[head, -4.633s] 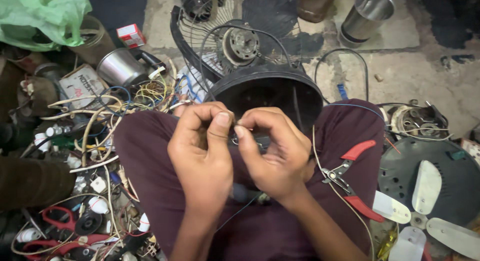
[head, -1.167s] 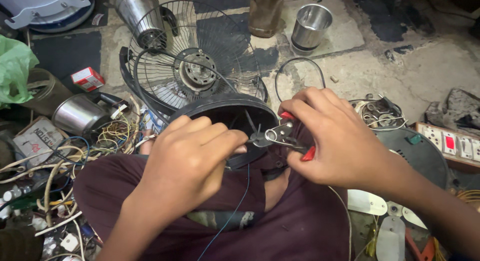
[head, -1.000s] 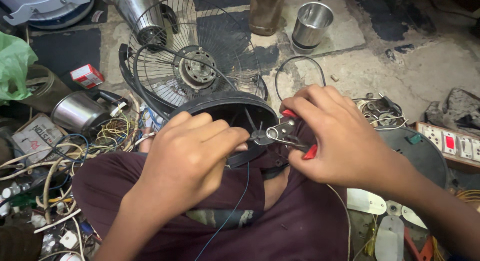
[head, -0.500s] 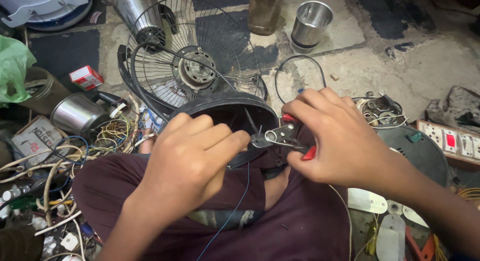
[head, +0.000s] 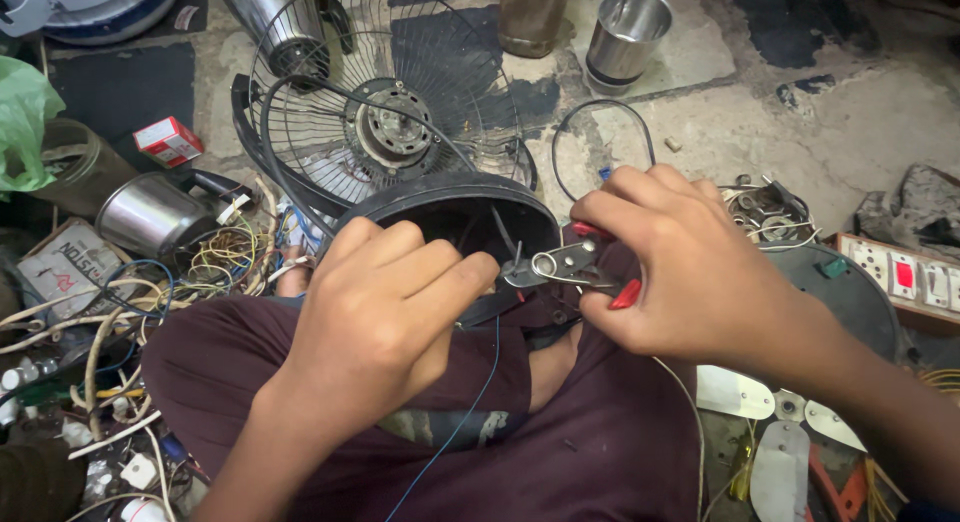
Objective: The person strips and connects wires for an electric fan using a wire stripper and by hand while sitting on the floor.
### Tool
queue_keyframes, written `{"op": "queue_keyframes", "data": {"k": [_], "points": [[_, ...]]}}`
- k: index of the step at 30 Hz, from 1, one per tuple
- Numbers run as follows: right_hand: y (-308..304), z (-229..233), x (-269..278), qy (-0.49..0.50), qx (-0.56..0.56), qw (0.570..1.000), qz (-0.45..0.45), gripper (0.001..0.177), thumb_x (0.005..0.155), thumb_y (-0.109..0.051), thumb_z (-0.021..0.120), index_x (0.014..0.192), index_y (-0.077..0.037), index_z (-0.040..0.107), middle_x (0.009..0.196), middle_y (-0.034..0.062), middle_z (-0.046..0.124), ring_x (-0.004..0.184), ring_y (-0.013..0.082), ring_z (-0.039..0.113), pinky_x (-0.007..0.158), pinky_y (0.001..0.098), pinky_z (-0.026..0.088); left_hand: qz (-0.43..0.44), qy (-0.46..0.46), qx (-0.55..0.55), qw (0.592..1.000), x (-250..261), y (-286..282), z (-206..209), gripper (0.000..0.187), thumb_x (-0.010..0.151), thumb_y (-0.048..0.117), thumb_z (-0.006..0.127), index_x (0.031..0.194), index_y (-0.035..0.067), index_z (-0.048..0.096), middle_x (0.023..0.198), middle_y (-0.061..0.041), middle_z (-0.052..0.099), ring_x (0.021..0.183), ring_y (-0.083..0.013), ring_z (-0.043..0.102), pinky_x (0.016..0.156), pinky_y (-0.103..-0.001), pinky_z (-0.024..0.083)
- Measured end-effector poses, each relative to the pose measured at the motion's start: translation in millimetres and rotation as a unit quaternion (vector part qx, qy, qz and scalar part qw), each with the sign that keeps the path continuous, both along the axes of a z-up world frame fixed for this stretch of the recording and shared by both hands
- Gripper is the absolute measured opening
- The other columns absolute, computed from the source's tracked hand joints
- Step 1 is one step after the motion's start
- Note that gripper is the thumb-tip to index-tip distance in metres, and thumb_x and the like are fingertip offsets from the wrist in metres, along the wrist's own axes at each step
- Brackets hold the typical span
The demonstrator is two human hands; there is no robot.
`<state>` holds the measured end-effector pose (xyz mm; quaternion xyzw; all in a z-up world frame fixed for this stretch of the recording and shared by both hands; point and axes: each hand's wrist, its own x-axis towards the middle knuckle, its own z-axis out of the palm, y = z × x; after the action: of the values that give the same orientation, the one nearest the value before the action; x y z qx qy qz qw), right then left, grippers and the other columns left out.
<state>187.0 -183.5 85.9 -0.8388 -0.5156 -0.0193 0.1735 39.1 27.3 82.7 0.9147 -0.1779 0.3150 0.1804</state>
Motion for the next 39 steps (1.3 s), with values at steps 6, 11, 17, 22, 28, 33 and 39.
{"op": "queue_keyframes", "data": {"k": [6,11,17,22,28,33,39], "points": [[5.6,0.2,0.1,0.073,0.020,0.996,-0.037,0.032,0.063,-0.022,0.078,0.088,-0.006,0.064,0.084,0.0085,0.061,0.089,0.0293,0.062,0.078,0.0413,0.049,0.013,-0.001,0.005,1.000,-2.9,4.9,2.4,0.031,0.073,-0.002,0.072,0.103,0.004,0.071,0.081,-0.003,0.059,0.075,-0.0232,0.054,0.069,-0.039,0.037],[7.2,6.1,-1.8,0.055,0.038,0.998,0.003,0.042,0.059,-0.020,0.078,0.094,-0.003,0.064,0.089,0.0114,0.061,0.092,0.0325,0.060,0.079,0.0435,0.048,-0.003,0.003,-0.034,0.999,-2.3,5.0,1.5,0.034,0.073,-0.004,0.073,0.106,0.003,0.071,0.083,-0.004,0.063,0.075,-0.0231,0.056,0.069,-0.039,0.037],[-7.7,-3.5,3.1,0.078,0.012,0.997,0.001,0.054,0.061,-0.021,0.077,0.110,-0.003,0.062,0.102,0.0134,0.060,0.101,0.0341,0.059,0.085,0.0434,0.047,-0.003,0.012,-0.126,0.992,-6.2,5.9,-0.2,0.021,0.084,-0.002,0.076,0.104,0.003,0.070,0.080,-0.004,0.066,0.070,-0.0205,0.059,0.067,-0.035,0.038],[-36.0,-58.6,13.4,0.019,-0.119,0.989,-0.087,0.070,0.061,-0.032,0.082,0.122,-0.005,0.059,0.111,0.0161,0.057,0.107,0.0369,0.055,0.093,0.0472,0.044,0.000,0.014,-0.183,0.983,-12.0,9.5,-0.2,0.016,0.087,0.001,0.076,0.102,0.003,0.070,0.081,-0.005,0.068,0.068,-0.0192,0.061,0.066,-0.033,0.041],[-41.7,-135.4,-10.1,-0.154,-0.085,0.984,-0.042,0.098,0.049,-0.062,0.079,0.126,-0.004,0.060,0.122,0.0162,0.060,0.123,0.0373,0.056,0.100,0.0599,0.039,0.002,0.043,-0.235,0.971,-14.8,9.6,-1.8,0.005,0.094,0.002,0.070,0.099,0.004,0.069,0.075,0.001,0.068,0.066,-0.0155,0.063,0.067,-0.031,0.043],[-25.8,-95.5,-36.7,0.220,0.237,0.946,-0.024,0.058,0.075,-0.015,0.083,0.129,-0.001,0.065,0.111,0.0098,0.073,0.103,0.0240,0.069,0.090,0.0394,0.056,-0.004,0.056,-0.238,0.970,-17.7,4.6,-8.5,0.004,0.096,0.004,0.067,0.100,0.005,0.068,0.078,0.000,0.070,0.069,-0.0167,0.063,0.071,-0.032,0.043],[27.9,-46.8,-69.5,0.267,0.436,0.855,0.086,0.033,0.087,0.009,0.076,0.119,0.005,0.070,0.114,0.0164,0.069,0.104,0.0196,0.068,0.090,0.0278,0.055,-0.001,0.083,-0.243,0.966,-23.1,-2.6,-19.1,0.006,0.094,0.004,0.068,0.099,0.002,0.067,0.081,-0.004,0.067,0.072,-0.0202,0.062,0.071,-0.034,0.043]]}}
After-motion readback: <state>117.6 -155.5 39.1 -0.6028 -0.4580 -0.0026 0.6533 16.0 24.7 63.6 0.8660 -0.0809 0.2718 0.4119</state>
